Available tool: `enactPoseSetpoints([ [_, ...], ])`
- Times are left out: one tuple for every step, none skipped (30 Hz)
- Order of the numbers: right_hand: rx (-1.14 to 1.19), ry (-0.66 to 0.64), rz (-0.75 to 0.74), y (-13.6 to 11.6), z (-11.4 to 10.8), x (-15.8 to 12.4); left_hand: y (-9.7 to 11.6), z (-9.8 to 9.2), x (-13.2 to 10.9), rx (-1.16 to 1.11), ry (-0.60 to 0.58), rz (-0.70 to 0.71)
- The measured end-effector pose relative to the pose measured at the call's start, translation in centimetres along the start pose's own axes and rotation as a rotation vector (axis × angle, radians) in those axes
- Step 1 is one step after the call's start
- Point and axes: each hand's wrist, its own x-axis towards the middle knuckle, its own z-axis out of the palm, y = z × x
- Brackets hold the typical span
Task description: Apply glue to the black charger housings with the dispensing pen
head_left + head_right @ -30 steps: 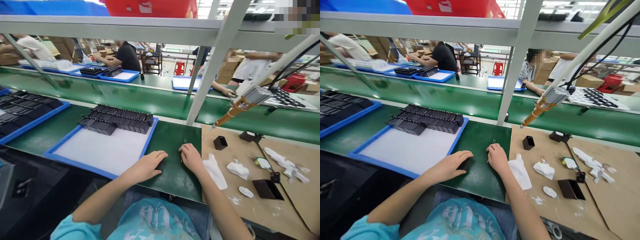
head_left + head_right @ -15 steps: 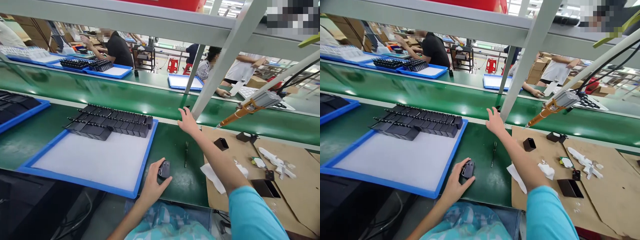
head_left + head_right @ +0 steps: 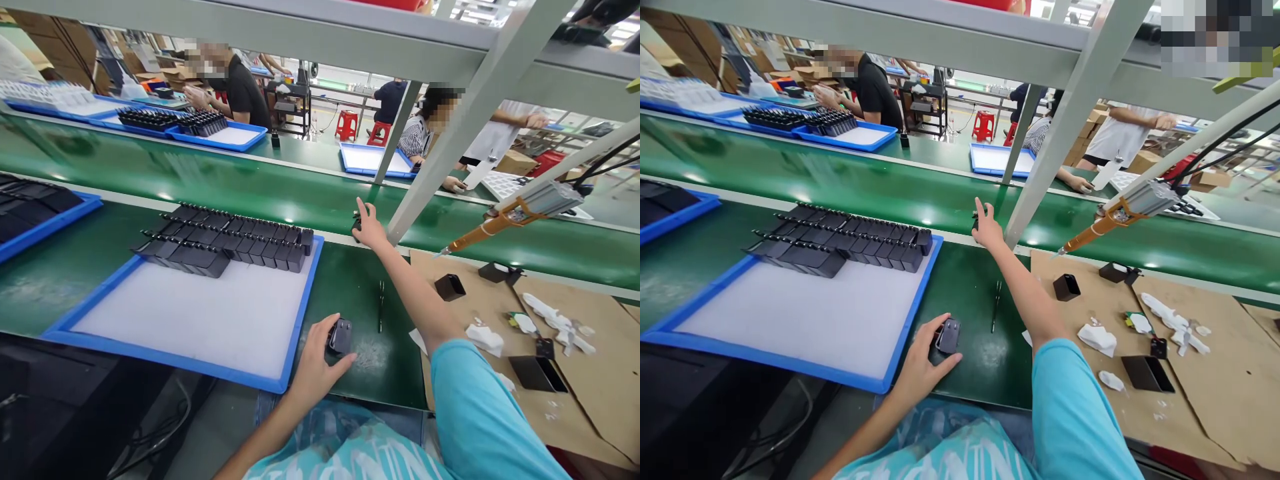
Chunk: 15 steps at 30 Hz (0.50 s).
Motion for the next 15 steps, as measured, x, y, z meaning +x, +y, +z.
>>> enactPoseSetpoints([
  [-0.014,-0.023,-0.033,-0.4,0.0,-1.2,-0.2,0.1,0.0,-0.008,0.003,0.006],
  [-0.027,-0.044,-0.062,-0.7,0.1,-2.5,-0.3,0.2,0.0,-0.016,0.004,0.011],
  [-0.042,-0.062,-0.085,-1.1,0.2,-3.7,-0.4,0.2,0.0,-0.024,0.005,0.014],
  [-0.056,-0.072,-0.104,-1.5,0.3,-5.0,-0.5,0.3,0.0,-0.032,0.006,0.014],
  [-0.068,-0.075,-0.116,-1.8,0.2,-6.2,-0.5,0.3,0.0,-0.039,0.006,0.01],
  [-0.079,-0.076,-0.124,-2.1,0.0,-7.4,-0.5,0.3,0.0,-0.05,0.008,0.004],
  [-0.083,-0.067,-0.132,-2.3,-0.6,-8.5,-0.6,0.2,0.0,-0.066,0.01,-0.001],
  [-0.078,-0.046,-0.146,-2.4,-1.4,-9.6,-0.6,0.1,-0.1,-0.089,0.013,-0.008],
  [-0.065,-0.007,-0.168,-2.2,-2.5,-10.7,-0.6,0.1,-0.1,-0.122,0.019,-0.015],
  [-0.017,0.097,-0.22,-1.7,-3.9,-11.7,-0.7,0.0,-0.2,-0.165,0.026,-0.024],
  [0.039,0.246,-0.28,-0.9,-5.4,-12.8,-0.9,0.0,-0.2,-0.215,0.037,-0.033],
  [0.095,0.444,-0.329,0.2,-6.9,-13.8,-1.0,-0.1,-0.3,-0.271,0.051,-0.043],
  [0.148,0.663,-0.357,1.7,-8.4,-14.7,-1.1,0.0,-0.3,-0.327,0.067,-0.051],
  [0.185,0.885,-0.363,3.3,-9.7,-15.4,-1.2,0.0,-0.4,-0.38,0.081,-0.058],
  [0.233,1.099,-0.336,5.2,-10.7,-15.8,-1.3,0.0,-0.4,-0.425,0.092,-0.064],
])
